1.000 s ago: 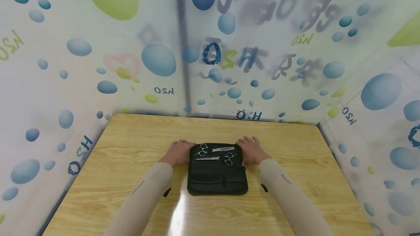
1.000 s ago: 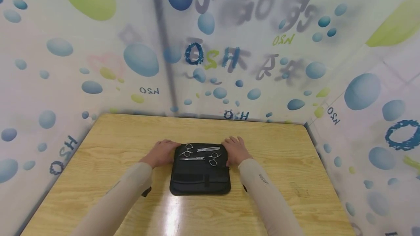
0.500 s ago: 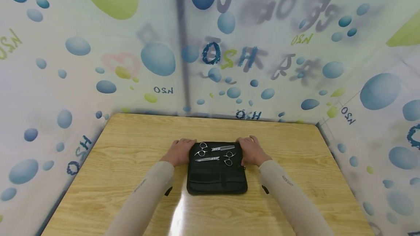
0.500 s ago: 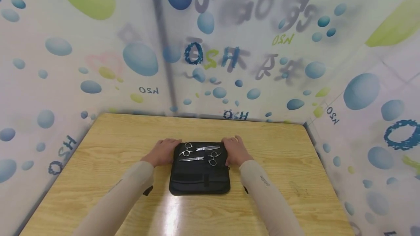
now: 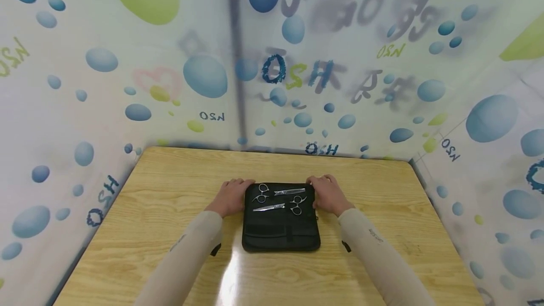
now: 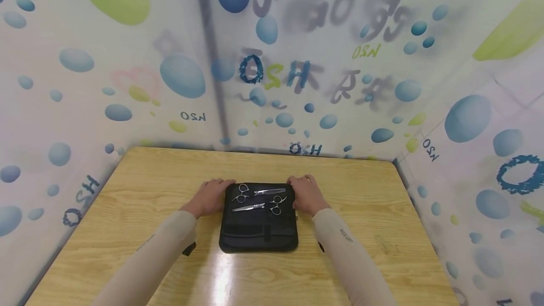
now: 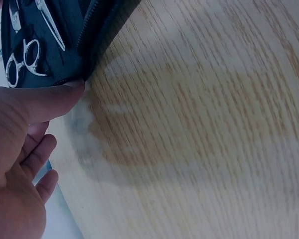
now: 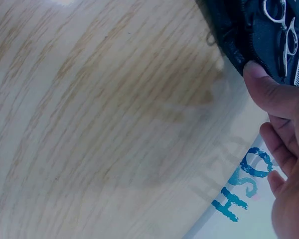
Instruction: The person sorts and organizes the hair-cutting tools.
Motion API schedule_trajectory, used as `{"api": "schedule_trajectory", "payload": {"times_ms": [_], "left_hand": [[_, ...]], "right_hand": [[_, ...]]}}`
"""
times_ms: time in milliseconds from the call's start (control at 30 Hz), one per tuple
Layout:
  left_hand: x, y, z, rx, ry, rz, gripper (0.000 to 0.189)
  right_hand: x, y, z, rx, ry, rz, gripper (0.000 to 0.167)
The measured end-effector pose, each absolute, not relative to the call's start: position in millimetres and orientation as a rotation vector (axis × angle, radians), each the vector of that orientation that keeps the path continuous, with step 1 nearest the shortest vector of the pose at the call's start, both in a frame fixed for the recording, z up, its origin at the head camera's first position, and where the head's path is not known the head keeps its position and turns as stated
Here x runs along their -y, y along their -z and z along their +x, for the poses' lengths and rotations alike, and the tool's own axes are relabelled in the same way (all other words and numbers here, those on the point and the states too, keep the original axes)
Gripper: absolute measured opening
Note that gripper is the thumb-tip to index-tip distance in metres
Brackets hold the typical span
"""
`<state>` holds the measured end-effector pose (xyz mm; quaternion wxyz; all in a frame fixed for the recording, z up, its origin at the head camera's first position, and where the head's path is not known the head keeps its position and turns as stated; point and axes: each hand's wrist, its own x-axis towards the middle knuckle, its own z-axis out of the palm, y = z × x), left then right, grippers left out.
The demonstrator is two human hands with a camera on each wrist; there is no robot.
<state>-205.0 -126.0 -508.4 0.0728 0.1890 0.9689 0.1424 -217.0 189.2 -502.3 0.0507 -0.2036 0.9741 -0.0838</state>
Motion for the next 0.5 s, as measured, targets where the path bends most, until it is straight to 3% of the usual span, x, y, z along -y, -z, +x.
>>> {"api": "schedule_trajectory", "payload": {"times_ms": [200, 500], "left_hand": [[126, 510, -205, -2.929, -0.443, 0.556, 0.063], [128, 507, -202, -3.012, -0.507, 0.598, 0.048]], "right_hand": [[-190, 499, -216, -2.987, 0.215, -0.648, 0.057], [-191, 491, -216, -3.028, 0.234, -0.653, 0.042]]}}
